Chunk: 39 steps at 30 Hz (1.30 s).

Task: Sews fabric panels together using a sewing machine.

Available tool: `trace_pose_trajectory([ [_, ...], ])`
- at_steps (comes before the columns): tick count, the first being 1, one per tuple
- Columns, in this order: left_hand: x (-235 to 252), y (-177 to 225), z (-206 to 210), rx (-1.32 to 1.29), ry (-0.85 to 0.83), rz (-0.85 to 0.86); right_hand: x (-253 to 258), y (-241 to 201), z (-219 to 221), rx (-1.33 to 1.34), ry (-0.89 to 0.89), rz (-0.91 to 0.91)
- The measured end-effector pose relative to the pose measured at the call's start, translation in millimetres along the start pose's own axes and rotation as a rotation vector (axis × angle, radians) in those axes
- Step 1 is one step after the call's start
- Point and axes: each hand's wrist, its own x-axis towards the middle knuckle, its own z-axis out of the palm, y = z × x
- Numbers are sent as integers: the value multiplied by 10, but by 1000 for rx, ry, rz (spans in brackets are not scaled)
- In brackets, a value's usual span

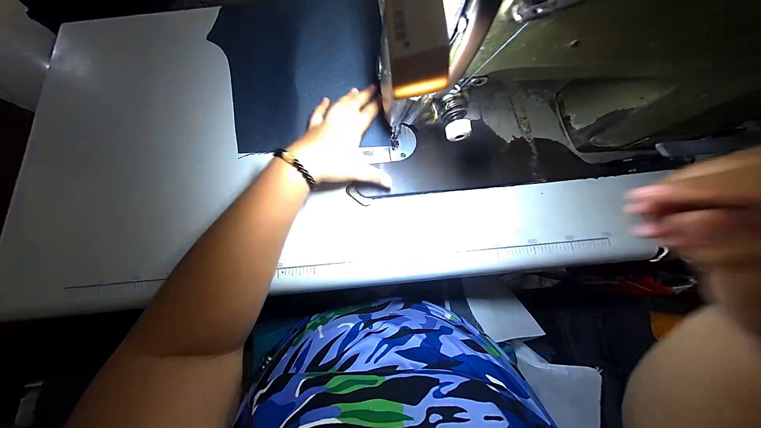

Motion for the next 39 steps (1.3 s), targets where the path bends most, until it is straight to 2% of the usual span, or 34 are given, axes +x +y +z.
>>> trace_pose_trajectory([
  [2,-49,-323,-217,-59,238,-33,111,-97,663,31,-81,-79],
  [3,-99,-529,-292,-90,378,-98,131,-81,1013,67,-116,-93],
  [4,-166,-743,-334,-68,432,-217,135,-52,1302,78,-161,-100],
  [6,-415,-1107,-204,85,312,-427,133,-42,1619,56,-210,-103],
  [7,-571,-1128,-124,155,260,-477,134,-53,1657,62,-213,-97],
  [8,-767,-1011,-49,227,215,-508,112,-67,1644,80,-216,-84],
  [10,-1262,-463,81,345,101,-543,39,-33,1565,122,-205,-42],
  [12,-1678,148,119,440,-18,-446,-18,32,1530,168,-167,6],
  [14,-1814,368,15,381,-41,-364,-35,16,1573,164,-155,3],
  [16,-1730,175,-119,250,135,-325,-27,-6,1634,91,-169,-40],
  [18,-1572,-202,-224,207,390,-175,-27,7,1659,47,-142,-78],
  [19,-1501,-425,-232,191,458,-107,-46,12,1654,38,-135,-76],
  [21,-1466,-844,-115,174,402,-123,-75,1,1625,-3,-131,-68],
  [24,-1685,-1144,97,232,289,-432,-59,-21,1612,-30,-153,-73],
  [25,-1776,-1135,56,273,257,-566,-54,-23,1611,-49,-165,-69],
  [27,-1933,-1051,-85,337,85,-862,-90,-1,1622,-72,-190,-22],
  [28,-1997,-1011,-166,335,9,-953,-99,23,1633,-60,-183,-16],
  [29,-2045,-951,-244,329,-13,-970,-90,41,1643,-47,-161,-20],
  [30,-2080,-864,-296,326,37,-896,-73,48,1647,-39,-143,-26],
  [32,-2054,-683,-308,331,199,-543,-51,37,1650,-18,-137,-26],
  [34,-1825,-518,-242,330,220,-180,-47,10,1650,-2,-193,-5],
  [36,-1451,-394,-114,277,248,67,-30,-15,1648,-48,-247,-6],
  [37,-1258,-371,-32,257,272,118,-24,-29,1651,-86,-265,-3],
  [39,-980,-330,191,262,265,64,-38,-75,1667,-153,-295,8],
])
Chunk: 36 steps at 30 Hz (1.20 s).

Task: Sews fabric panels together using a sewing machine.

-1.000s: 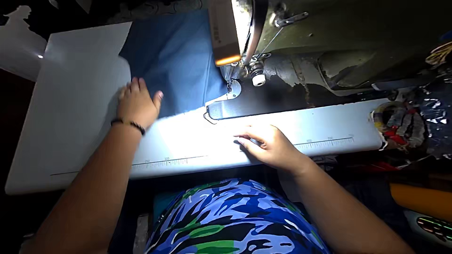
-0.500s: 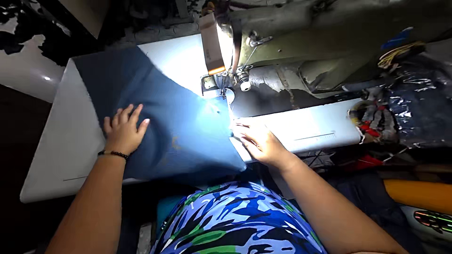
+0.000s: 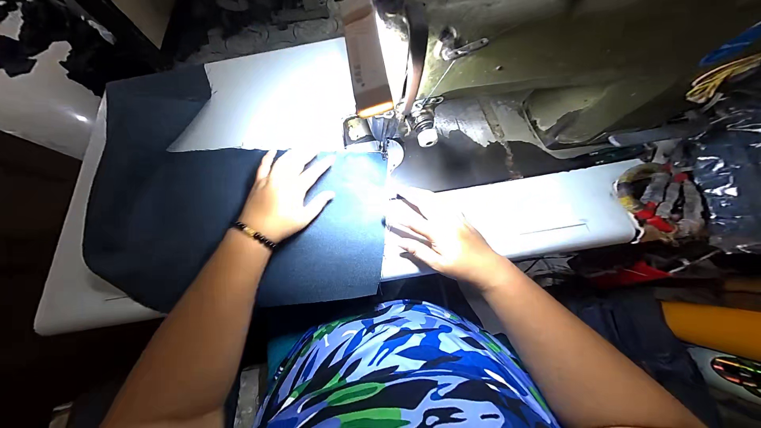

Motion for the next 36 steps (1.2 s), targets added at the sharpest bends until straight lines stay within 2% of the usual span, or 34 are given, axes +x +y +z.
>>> trace_pose_trajectory([
  [3,-5,314,252,11,-119,-229,10,-37,4,-78,-25,-11],
  [7,-112,579,225,4,-184,-404,13,-38,57,-129,-40,-14],
  [11,-137,359,30,-32,-230,-462,37,-46,39,-130,-79,0],
  [15,-316,-50,-43,-33,-272,-666,32,-55,45,-142,-85,4],
  [18,-287,-48,-139,-15,-376,-736,32,-57,37,-127,-79,9],
  [20,-204,38,-227,-21,-304,-605,86,-35,-59,-49,-129,1],
  [21,-154,104,-253,-31,-204,-457,132,5,-139,11,-138,-21],
  [23,-19,250,-222,-137,10,-66,266,115,-311,170,-34,-36],
  [24,85,340,-186,-212,54,88,347,164,-394,232,30,16],
  [26,312,493,-58,-304,45,245,495,292,-449,275,182,150],
  [29,504,558,241,-422,25,204,559,501,-274,345,295,348],
  [32,496,601,408,-504,122,126,523,575,-138,208,347,236],
  [36,498,646,401,-481,124,89,536,544,-146,98,319,193],
])
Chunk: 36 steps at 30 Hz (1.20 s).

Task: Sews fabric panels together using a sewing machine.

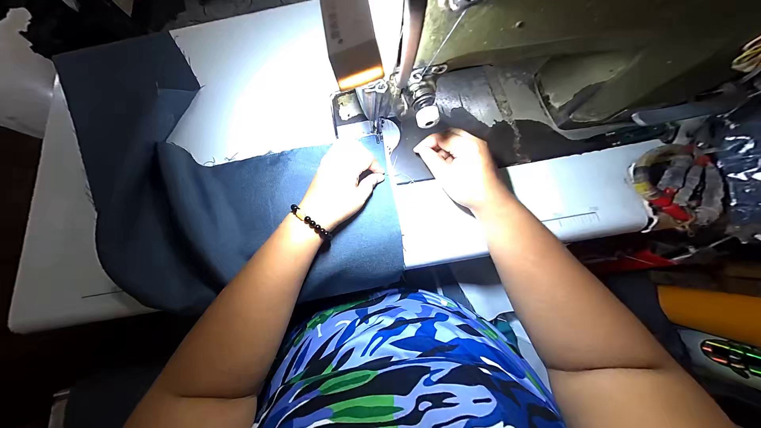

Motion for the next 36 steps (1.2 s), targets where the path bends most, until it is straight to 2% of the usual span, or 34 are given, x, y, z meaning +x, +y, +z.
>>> trace_pose_trajectory([
  [4,65,41,-22,56,-77,-46,-19,-21,21,-7,13,-67],
  [14,129,84,-31,83,-133,-132,-52,-32,31,-15,-43,-205],
  [21,147,131,-38,33,-87,-216,-98,-124,26,-50,-232,-342],
  [23,98,197,-27,98,-59,-223,-103,-127,34,-109,-279,-332],
  [26,-64,324,37,291,7,-112,-94,-134,24,-127,-298,-298],
  [30,-329,492,107,399,-99,-152,-83,-140,21,-136,-302,-254],
  [32,-374,487,117,399,-140,-195,-71,-161,22,-153,-299,-218],
  [36,-350,425,118,354,-113,-199,-40,-202,20,-183,-298,-157],
])
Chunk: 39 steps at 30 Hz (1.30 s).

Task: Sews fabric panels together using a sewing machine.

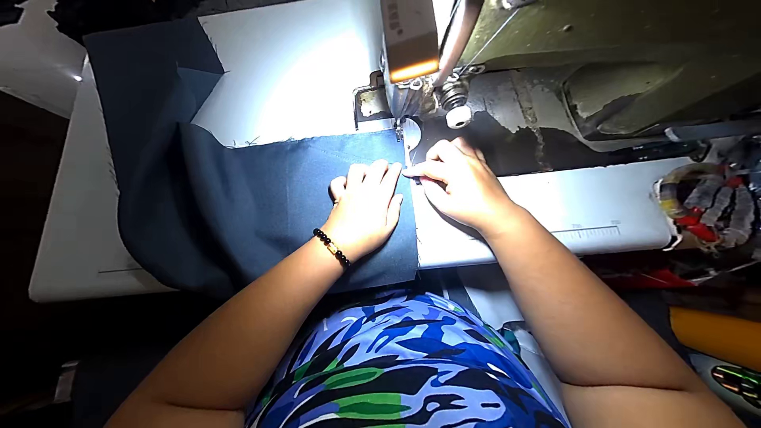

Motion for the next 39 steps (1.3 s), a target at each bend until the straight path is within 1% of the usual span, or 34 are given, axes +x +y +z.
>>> trace_pose_trajectory([
  [4,84,-54,-28,-47,6,15,25,-10,-6,-26,-6,42],
  [6,185,-96,-44,-65,-39,-6,52,-9,-1,-74,-19,71],
  [8,325,-141,-67,-63,-86,-38,93,-36,-12,-145,-70,133],
  [11,528,-240,-69,-57,-72,-39,112,-64,14,-219,-111,206],
  [13,610,-301,-75,-37,-69,-33,101,-58,21,-209,-110,216],
  [16,592,-316,-110,1,-91,-13,40,33,9,-77,-12,155],
  [18,446,-271,-139,1,-134,-6,-4,105,19,76,114,74],
  [20,242,-176,-138,-19,-159,-5,-32,125,13,179,160,6],
  [23,43,-82,-85,-62,-89,12,-39,132,32,192,114,-78],
  [26,48,-67,-67,-86,-56,23,-31,127,41,171,78,-82],
  [33,101,-36,-79,-137,-105,-28,-46,85,4,177,37,-87],
  [39,193,-105,-93,-176,-149,-33,34,2,-103,37,-116,-55],
])
